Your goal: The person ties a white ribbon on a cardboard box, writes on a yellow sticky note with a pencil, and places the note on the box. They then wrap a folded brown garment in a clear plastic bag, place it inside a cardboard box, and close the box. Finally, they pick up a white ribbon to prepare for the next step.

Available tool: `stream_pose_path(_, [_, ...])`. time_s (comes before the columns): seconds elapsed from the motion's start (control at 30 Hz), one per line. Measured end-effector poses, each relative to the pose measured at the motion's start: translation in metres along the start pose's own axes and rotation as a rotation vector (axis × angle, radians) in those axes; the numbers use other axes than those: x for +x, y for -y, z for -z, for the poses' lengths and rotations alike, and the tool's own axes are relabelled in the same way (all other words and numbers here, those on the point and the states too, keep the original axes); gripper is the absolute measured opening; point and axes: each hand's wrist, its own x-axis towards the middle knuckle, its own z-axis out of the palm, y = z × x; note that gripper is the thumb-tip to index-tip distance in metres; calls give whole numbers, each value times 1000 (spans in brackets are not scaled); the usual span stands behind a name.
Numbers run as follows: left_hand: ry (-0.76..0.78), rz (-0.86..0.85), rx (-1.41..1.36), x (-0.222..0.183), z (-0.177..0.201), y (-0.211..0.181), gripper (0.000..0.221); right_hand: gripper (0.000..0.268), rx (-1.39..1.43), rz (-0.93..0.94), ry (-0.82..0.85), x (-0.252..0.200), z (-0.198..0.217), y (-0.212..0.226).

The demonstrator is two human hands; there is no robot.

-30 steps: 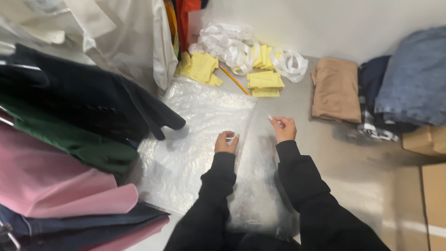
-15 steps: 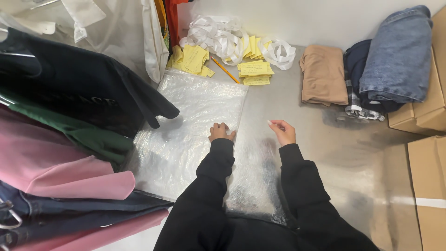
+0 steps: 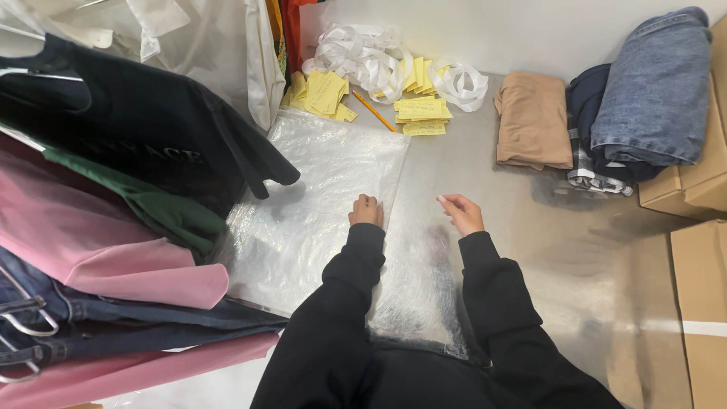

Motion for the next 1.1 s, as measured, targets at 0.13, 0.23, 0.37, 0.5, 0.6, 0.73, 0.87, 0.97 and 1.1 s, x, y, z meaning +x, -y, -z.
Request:
stream_pose_path(0.13, [-7,27,2,0,-6,9,12,31,-9,-32,26,-4,-5,0])
stream_pose_path(0.23, [-71,83,-304,0,7,13,18,33,5,-59,59,-6,-5,0])
stream_pose_path(0.37, [-153,75,-470,-8,47,6,20,28,83,-89,78,6,-5,-20])
stream_pose_path(0.5, [-272,-90,-648,-11,52,5,26,31,343,-147,181,2,-7,-18])
stream_pose_path(0.6, [-77,-67,-969,-37,101,-36,23,58,699,-233,322,-12,1,5])
stream_pose_path(0.73, [87,-36,-989,-41,79,-68,19,79,971,-290,370,9,44,4])
stream_pose_path(0.87, [345,-128,-913,-39,8,-88,23,78,920,-318,369,30,114,-9])
stream_pose_path(0.97, [451,-133,-759,-52,14,-131,34,61,519,-285,412,7,157,3])
stream_pose_path(1.1, [585,-201,-573,-59,46,-175,52,60,151,-256,453,-20,195,-11])
